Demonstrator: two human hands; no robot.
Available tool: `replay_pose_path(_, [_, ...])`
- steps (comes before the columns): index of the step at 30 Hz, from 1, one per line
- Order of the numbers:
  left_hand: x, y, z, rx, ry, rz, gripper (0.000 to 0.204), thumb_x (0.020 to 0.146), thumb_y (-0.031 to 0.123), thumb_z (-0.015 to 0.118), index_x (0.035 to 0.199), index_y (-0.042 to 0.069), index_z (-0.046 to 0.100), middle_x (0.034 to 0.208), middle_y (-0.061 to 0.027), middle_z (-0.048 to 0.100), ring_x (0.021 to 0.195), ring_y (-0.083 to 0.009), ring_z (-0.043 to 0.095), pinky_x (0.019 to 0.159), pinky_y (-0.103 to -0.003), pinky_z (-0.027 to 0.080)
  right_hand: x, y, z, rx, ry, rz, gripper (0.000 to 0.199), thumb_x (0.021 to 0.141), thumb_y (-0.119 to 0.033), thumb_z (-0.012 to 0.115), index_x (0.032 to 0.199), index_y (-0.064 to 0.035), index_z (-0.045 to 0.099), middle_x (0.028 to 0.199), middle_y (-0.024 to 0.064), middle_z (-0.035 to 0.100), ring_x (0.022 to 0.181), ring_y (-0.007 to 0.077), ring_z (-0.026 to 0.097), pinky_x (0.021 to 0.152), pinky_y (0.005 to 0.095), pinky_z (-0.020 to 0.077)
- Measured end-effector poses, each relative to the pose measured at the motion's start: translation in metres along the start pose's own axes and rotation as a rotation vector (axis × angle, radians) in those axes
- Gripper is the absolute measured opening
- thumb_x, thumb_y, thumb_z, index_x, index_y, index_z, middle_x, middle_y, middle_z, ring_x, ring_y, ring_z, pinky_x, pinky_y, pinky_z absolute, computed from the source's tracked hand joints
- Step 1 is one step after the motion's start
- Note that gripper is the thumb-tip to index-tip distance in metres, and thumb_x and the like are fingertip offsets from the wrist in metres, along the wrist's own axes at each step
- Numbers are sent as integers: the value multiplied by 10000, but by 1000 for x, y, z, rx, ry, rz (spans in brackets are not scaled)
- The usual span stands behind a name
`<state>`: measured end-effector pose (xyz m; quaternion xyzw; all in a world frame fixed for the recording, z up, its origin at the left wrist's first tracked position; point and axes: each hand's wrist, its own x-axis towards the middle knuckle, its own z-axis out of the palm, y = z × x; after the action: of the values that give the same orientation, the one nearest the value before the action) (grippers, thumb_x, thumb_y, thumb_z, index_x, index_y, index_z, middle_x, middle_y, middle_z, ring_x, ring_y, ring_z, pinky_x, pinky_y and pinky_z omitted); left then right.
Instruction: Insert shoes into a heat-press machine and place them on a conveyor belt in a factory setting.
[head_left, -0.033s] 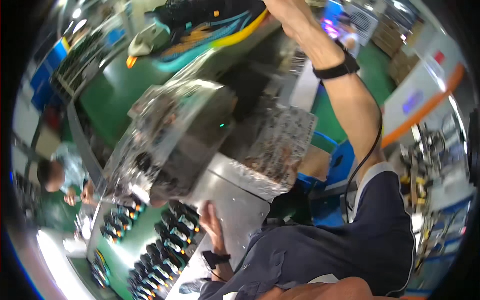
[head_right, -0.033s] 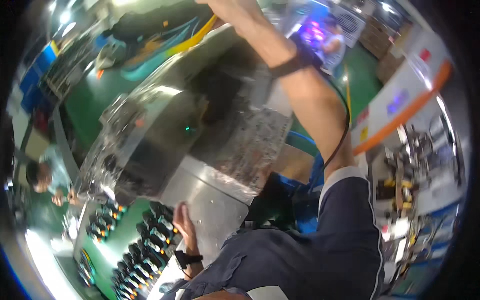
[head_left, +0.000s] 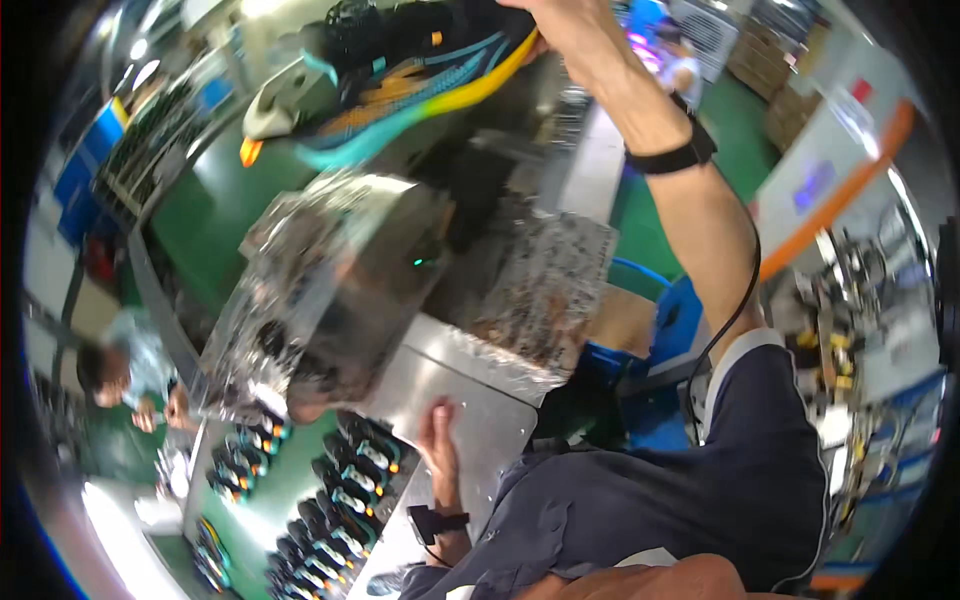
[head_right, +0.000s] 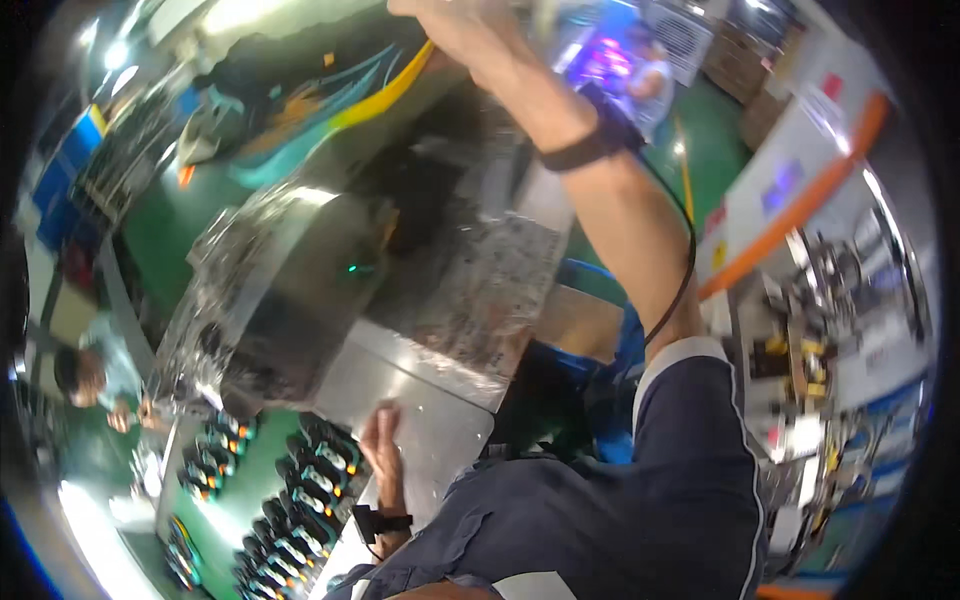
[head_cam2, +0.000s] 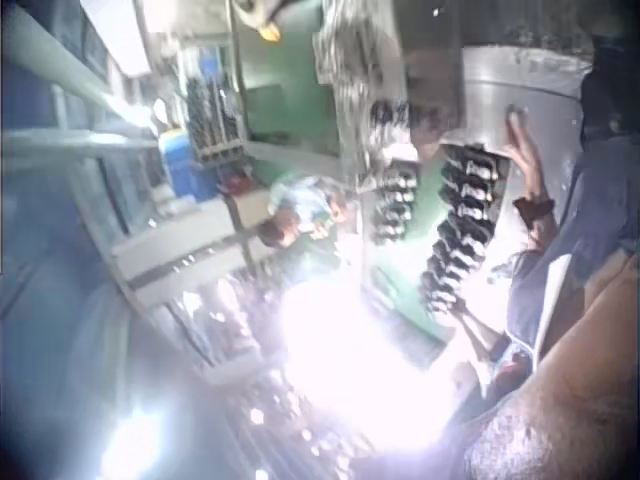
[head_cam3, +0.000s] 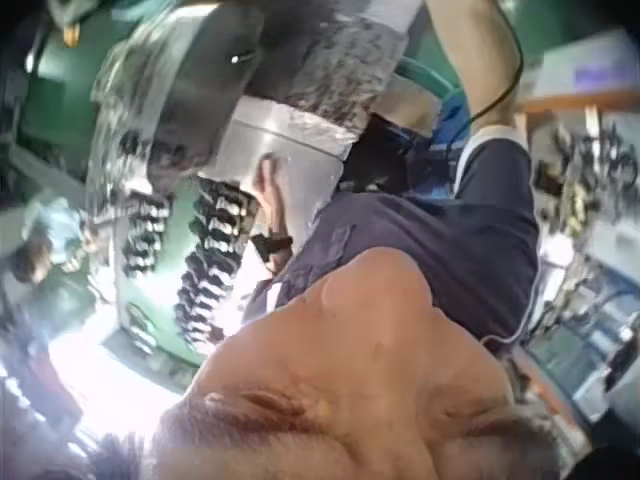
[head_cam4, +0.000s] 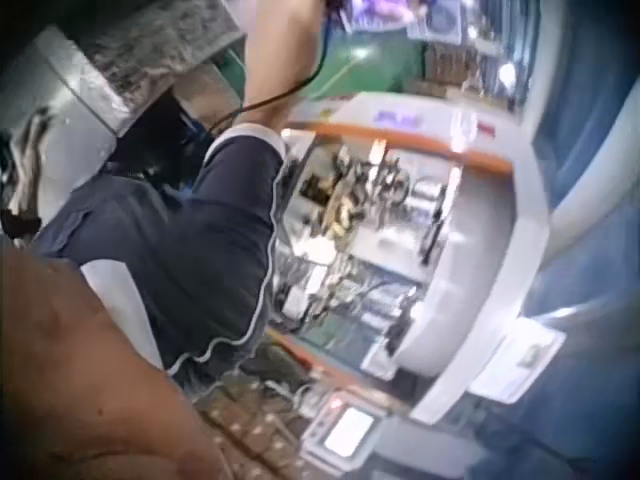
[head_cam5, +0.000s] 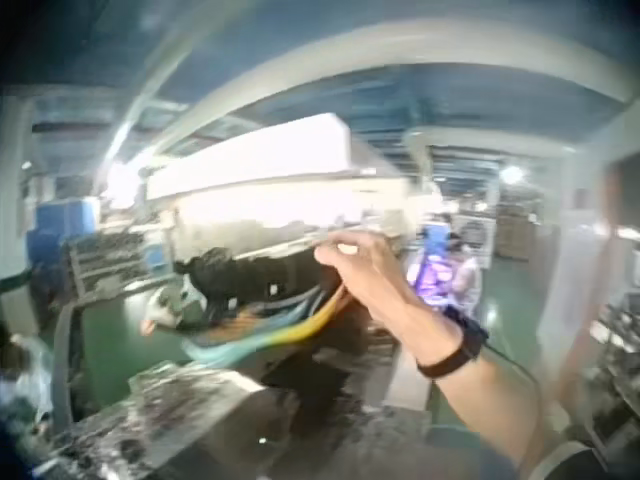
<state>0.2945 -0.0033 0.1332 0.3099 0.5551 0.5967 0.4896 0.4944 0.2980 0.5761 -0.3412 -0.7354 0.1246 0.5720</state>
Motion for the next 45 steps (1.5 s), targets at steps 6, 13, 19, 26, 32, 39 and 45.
replay_pose_path(6, [-33,129,209,-848,-1130,-377,701,940,579,428,1391,42,421,1303,-244,531,1155,-421,554,988,-567,432,-131,-13,-176,171,97,123,183,847,-99,610,966,-9,717,898,34,689,832,88,617,769,227,493])
replay_pose_path(13, [-151,129,345,-554,-1517,-708,916,853,684,449,1425,-21,327,1340,-262,473,1099,-363,572,973,-463,466,-348,-46,-342,-349,144,391,246,891,-168,566,1049,-9,668,852,63,667,822,83,580,709,252,473])
replay_pose_path(19, [-266,49,450,-273,-1456,-516,462,1006,287,387,1384,22,383,1263,-158,536,1131,-278,557,975,-404,460,-567,-106,-423,126,703,667,654,872,-371,613,1384,-21,407,1212,153,602,1069,232,599,867,356,511])
replay_pose_path(26, [-412,-15,534,126,-1757,-44,691,925,256,621,1461,-27,289,1300,-137,532,1127,-177,529,980,-299,420,-702,-134,-476,-326,1308,806,573,686,-111,726,1230,-23,567,1067,52,620,937,128,575,868,269,466])
replay_pose_path(32, [-506,-122,654,364,-1884,-193,757,879,391,640,1396,-82,355,1275,-234,558,1211,-251,522,995,-317,403,-780,-190,-531,-650,1603,811,559,687,-102,745,1214,-23,577,1008,56,624,878,133,591,805,271,482])
replay_pose_path(39, [-577,-256,795,727,-1597,378,857,768,344,734,1365,-84,293,1226,-317,530,1152,-433,531,954,-471,441,-787,-228,-553,-953,1757,936,481,740,-29,658,1210,-3,556,1016,72,622,899,145,600,809,274,495])
replay_pose_path(45, [-547,-257,836,824,-1548,387,657,754,214,711,1269,-57,408,1155,-289,574,1060,-412,583,924,-505,458,-778,-223,-599,-1127,1661,1047,447,748,-42,673,1181,8,572,955,64,635,824,130,601,759,265,499])
